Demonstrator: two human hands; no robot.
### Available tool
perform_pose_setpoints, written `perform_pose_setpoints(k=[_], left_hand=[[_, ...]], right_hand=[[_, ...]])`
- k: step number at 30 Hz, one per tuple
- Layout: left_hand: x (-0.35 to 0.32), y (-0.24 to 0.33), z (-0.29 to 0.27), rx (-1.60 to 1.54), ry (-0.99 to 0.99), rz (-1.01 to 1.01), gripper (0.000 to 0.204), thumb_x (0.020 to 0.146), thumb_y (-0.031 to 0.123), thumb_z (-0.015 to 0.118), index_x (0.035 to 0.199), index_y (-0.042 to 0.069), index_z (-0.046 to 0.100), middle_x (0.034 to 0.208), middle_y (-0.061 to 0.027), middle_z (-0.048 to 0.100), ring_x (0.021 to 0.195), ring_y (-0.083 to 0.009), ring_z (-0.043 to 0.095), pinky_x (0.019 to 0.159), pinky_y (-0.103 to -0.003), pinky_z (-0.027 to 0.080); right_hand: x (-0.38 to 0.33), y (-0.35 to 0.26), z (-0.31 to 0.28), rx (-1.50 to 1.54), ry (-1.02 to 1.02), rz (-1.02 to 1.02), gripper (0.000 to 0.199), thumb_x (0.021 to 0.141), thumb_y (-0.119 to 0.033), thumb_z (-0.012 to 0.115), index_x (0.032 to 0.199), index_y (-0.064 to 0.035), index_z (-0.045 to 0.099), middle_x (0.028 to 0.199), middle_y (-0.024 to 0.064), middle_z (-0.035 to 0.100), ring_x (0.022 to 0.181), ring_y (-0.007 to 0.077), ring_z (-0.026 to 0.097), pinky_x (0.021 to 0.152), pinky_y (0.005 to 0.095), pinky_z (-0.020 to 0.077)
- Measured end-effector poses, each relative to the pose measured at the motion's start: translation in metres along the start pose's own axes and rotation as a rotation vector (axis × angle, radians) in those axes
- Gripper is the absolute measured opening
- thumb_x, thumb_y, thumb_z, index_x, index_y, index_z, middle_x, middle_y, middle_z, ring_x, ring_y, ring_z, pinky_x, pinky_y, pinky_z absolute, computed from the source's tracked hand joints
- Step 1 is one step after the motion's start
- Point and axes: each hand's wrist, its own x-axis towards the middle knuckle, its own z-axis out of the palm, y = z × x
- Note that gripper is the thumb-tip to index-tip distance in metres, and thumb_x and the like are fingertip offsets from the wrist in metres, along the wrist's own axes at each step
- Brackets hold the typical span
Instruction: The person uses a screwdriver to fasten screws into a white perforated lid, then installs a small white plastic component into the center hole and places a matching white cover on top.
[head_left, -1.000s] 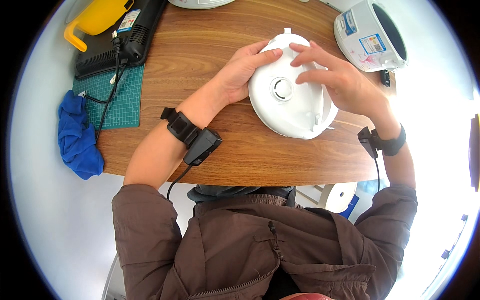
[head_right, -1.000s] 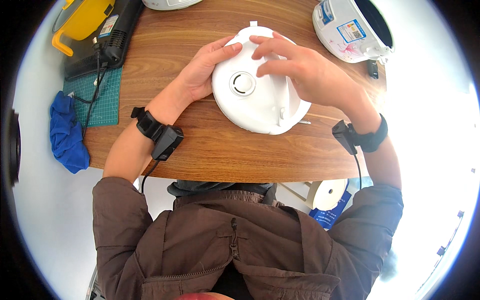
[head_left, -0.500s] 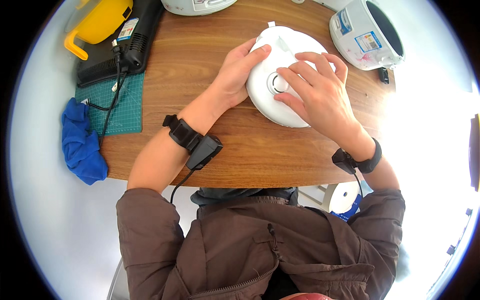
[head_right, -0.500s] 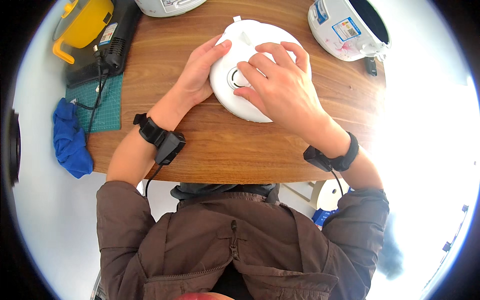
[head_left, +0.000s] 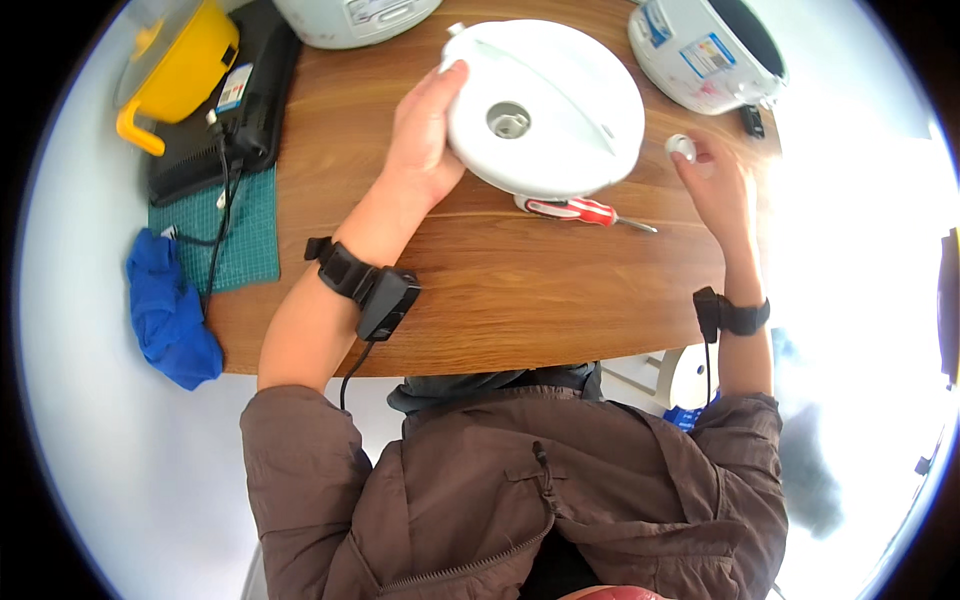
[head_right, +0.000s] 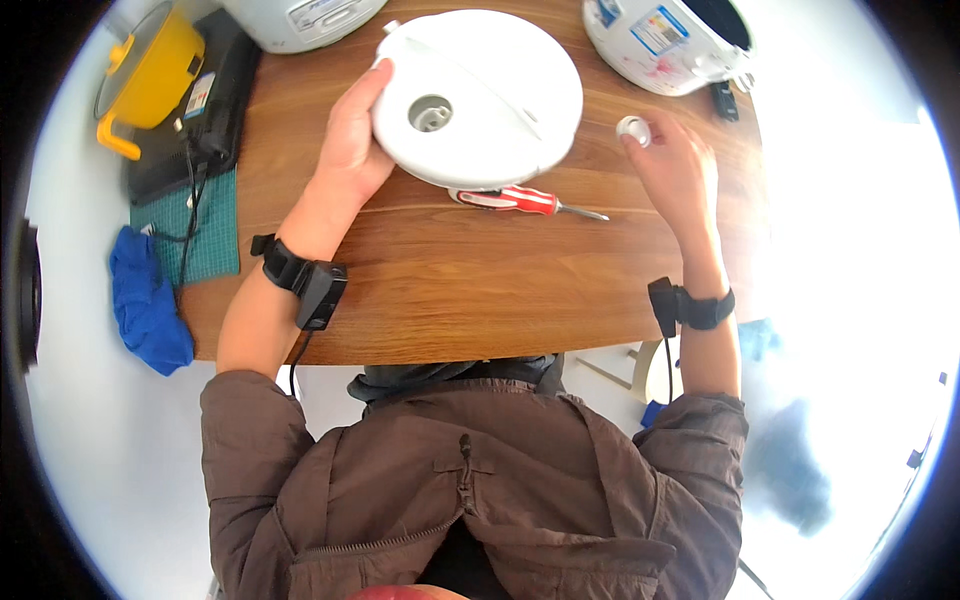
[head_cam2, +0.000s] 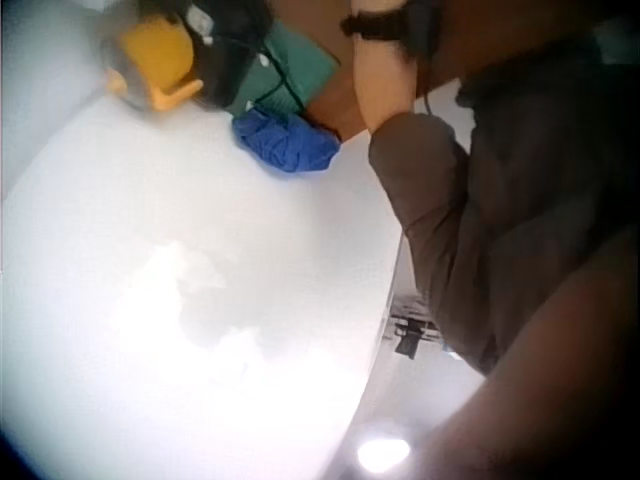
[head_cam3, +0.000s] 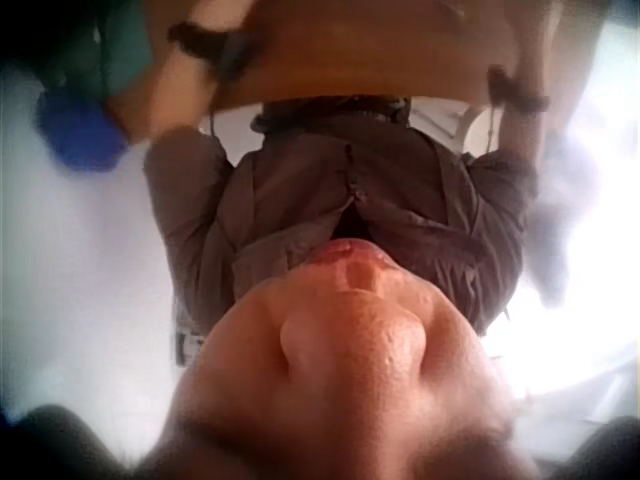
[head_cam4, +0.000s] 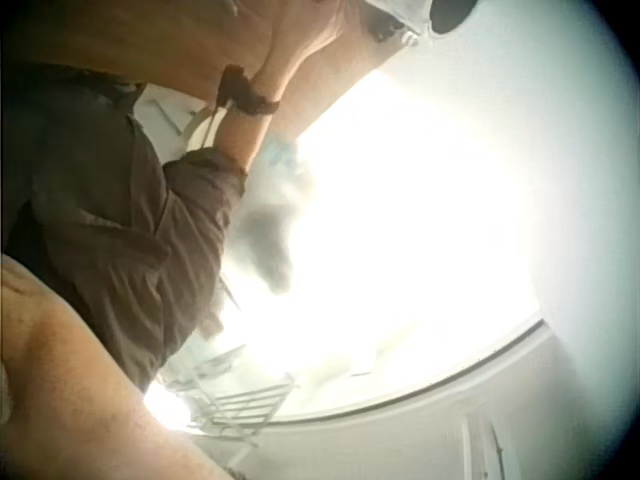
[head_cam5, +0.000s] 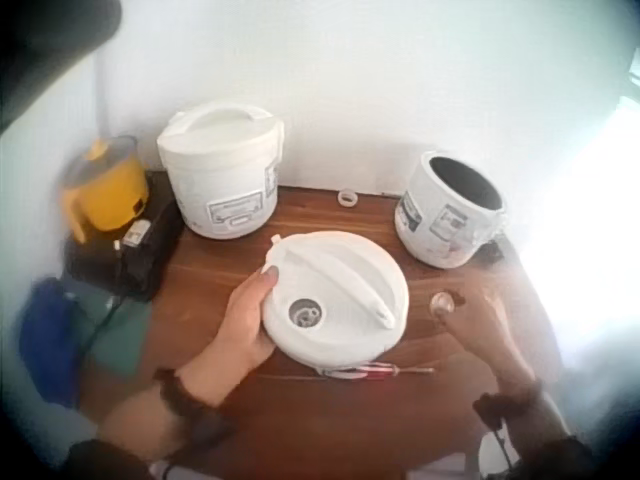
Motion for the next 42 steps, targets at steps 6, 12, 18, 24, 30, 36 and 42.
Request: perform_pose_setpoints(k=[6,12,18,24,30,36,42], left_hand=[[-0.001,0.029,0.017,-0.131,0.055,-0.042,0.043,0.105,0.019,0.055,0.143,-0.001,0.051,0.143,-0.0173,0.059,0.131,-0.0318,0.057,0.115,-0.048,0.045],[-0.002,0.060,0.016,-0.415,-0.244,-0.219,0.050,0.108,0.024,0.048,0.150,-0.002,0.044,0.153,-0.0223,0.050,0.141,-0.0385,0.048,0.121,-0.056,0.036],[-0.023,0.063,0.048,-0.300,-0.308,-0.275,0.050,0.108,0.026,0.050,0.150,-0.001,0.045,0.151,-0.0217,0.052,0.135,-0.0377,0.055,0.115,-0.055,0.044],[-0.023,0.065,0.049,-0.130,-0.217,-0.329,0.047,0.108,0.026,0.051,0.145,-0.002,0.049,0.139,-0.0208,0.062,0.124,-0.0369,0.063,0.108,-0.052,0.051],[-0.023,0.059,0.062,-0.046,-0.120,-0.226,0.052,0.110,0.034,0.039,0.144,-0.003,0.050,0.143,-0.0233,0.058,0.130,-0.0417,0.057,0.113,-0.056,0.044],[-0.019,0.063,0.064,0.416,-0.297,-0.275,0.099,0.098,0.081,0.013,0.155,0.002,0.035,0.150,-0.0258,0.049,0.131,-0.0463,0.056,0.096,-0.056,0.055],[-0.011,0.074,0.047,0.830,-0.203,-0.093,0.102,0.096,0.083,0.010,0.154,0.003,0.038,0.150,-0.0174,0.052,0.126,-0.0300,0.062,0.092,-0.041,0.058]], right_hand=[[-0.008,0.025,0.015,-0.010,-0.025,-0.089,0.035,0.089,-0.031,0.073,0.114,-0.0056,0.072,0.111,0.0147,0.071,0.106,0.0358,0.064,0.093,0.0457,0.0492],[-0.003,-0.011,0.000,0.217,0.370,-0.355,0.066,0.076,-0.017,0.085,0.136,-0.0098,0.058,0.127,0.0103,0.068,0.125,0.0368,0.060,0.106,0.0435,0.0489],[0.059,-0.072,-0.003,0.580,0.948,-0.908,0.032,0.084,-0.010,0.080,0.113,0.0010,0.071,0.125,0.0189,0.065,0.124,0.0303,0.060,0.103,0.0404,0.0502],[0.038,-0.063,-0.021,0.492,0.518,-0.982,0.060,0.070,-0.013,0.089,0.125,-0.0138,0.065,0.127,0.0058,0.070,0.123,0.0297,0.064,0.101,0.0380,0.0557],[0.032,-0.076,-0.019,0.656,0.491,-0.642,0.048,0.068,-0.012,0.091,0.111,-0.0068,0.071,0.108,0.0060,0.075,0.096,0.0245,0.073,0.081,0.0326,0.0585],[0.039,-0.092,-0.023,0.958,0.325,-0.194,0.040,0.082,-0.027,0.089,0.111,-0.0042,0.072,0.095,0.0044,0.077,0.086,0.0117,0.069,0.076,0.0297,0.0552],[0.055,-0.091,-0.005,1.148,0.218,-0.002,0.043,0.088,-0.031,0.085,0.113,-0.0006,0.071,0.094,0.0042,0.076,0.082,0.0094,0.068,0.075,0.0284,0.0559]])
